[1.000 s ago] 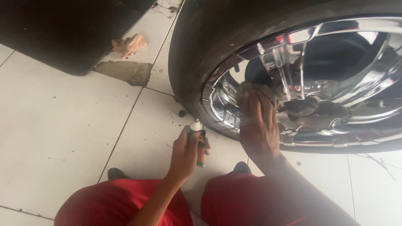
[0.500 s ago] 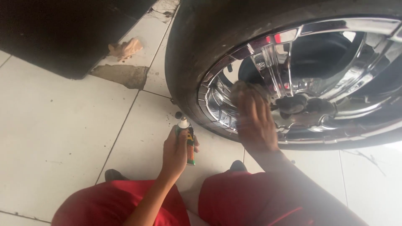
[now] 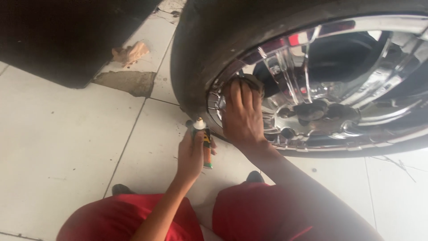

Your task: Polishing a chrome car wheel rim with compound and a cloth.

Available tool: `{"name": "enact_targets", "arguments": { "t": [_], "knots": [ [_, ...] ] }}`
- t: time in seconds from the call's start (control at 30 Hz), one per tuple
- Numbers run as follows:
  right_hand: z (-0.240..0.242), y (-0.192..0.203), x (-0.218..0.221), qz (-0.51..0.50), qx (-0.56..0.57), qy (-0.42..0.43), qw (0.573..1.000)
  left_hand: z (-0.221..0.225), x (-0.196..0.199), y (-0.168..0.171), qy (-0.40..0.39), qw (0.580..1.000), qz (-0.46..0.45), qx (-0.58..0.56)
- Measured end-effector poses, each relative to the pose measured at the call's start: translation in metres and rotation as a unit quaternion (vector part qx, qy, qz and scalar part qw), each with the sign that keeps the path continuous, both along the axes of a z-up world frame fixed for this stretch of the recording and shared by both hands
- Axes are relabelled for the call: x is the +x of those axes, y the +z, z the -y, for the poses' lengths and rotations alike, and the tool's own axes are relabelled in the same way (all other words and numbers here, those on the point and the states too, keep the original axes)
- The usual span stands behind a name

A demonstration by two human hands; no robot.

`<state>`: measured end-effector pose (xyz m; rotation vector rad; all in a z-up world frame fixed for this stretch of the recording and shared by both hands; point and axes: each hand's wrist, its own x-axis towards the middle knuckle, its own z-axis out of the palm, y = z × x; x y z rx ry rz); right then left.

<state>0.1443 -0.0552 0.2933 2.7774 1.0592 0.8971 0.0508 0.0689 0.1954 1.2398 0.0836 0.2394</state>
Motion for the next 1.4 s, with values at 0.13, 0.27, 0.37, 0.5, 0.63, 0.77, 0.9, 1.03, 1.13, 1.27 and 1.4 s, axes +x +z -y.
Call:
{"name": "enact_targets", "arguments": {
  "t": [0.13,0.27,0.37,0.5,0.63,0.77,0.9,1.03,1.13,1.27,1.4],
  "knots": [
    [0.025,-0.001,-0.007,-0.028,-0.029,0.018,0.999,0.001,-0.013,-0.012,0.0,1.0,0.004,0.02],
    [0.104,-0.056,0.0,0.07,-0.074,0.047,0.994,-0.007,-0.025,-0.019,0.011,0.999,0.007,0.05],
    [0.086,-0.002,-0.048,-0.003,-0.02,0.004,1.0,-0.008,-0.034,-0.009,0.015,0.998,-0.029,0.054],
    [0.059,0.004,-0.049,-0.034,0.047,0.002,0.998,0.001,-0.025,-0.02,0.006,0.999,-0.015,0.034],
    [0.029,-0.037,-0.022,-0.13,0.037,0.019,0.991,0.005,-0.015,-0.018,-0.009,0.999,-0.015,0.027],
    [0.027,-0.121,0.004,-0.16,-0.026,-0.03,0.986,-0.002,-0.018,-0.02,-0.025,0.999,-0.038,0.024],
    [0.069,-0.117,-0.006,-0.055,-0.034,0.056,0.996,0.001,-0.016,-0.024,0.001,0.999,-0.037,-0.031],
    [0.075,-0.101,0.008,-0.074,-0.026,0.08,0.994,0.002,0.0,-0.023,-0.01,1.0,-0.029,0.002],
    [0.083,-0.083,-0.003,-0.095,0.004,0.11,0.989,0.005,-0.008,-0.025,-0.017,0.999,-0.033,0.031],
    [0.076,-0.027,-0.033,-0.005,0.128,0.195,0.972,0.0,-0.017,-0.015,-0.001,0.999,-0.041,0.017],
    [0.079,-0.014,-0.033,0.096,0.184,0.186,0.96,-0.001,-0.019,-0.019,-0.003,0.999,-0.034,0.009]
  ]
}}
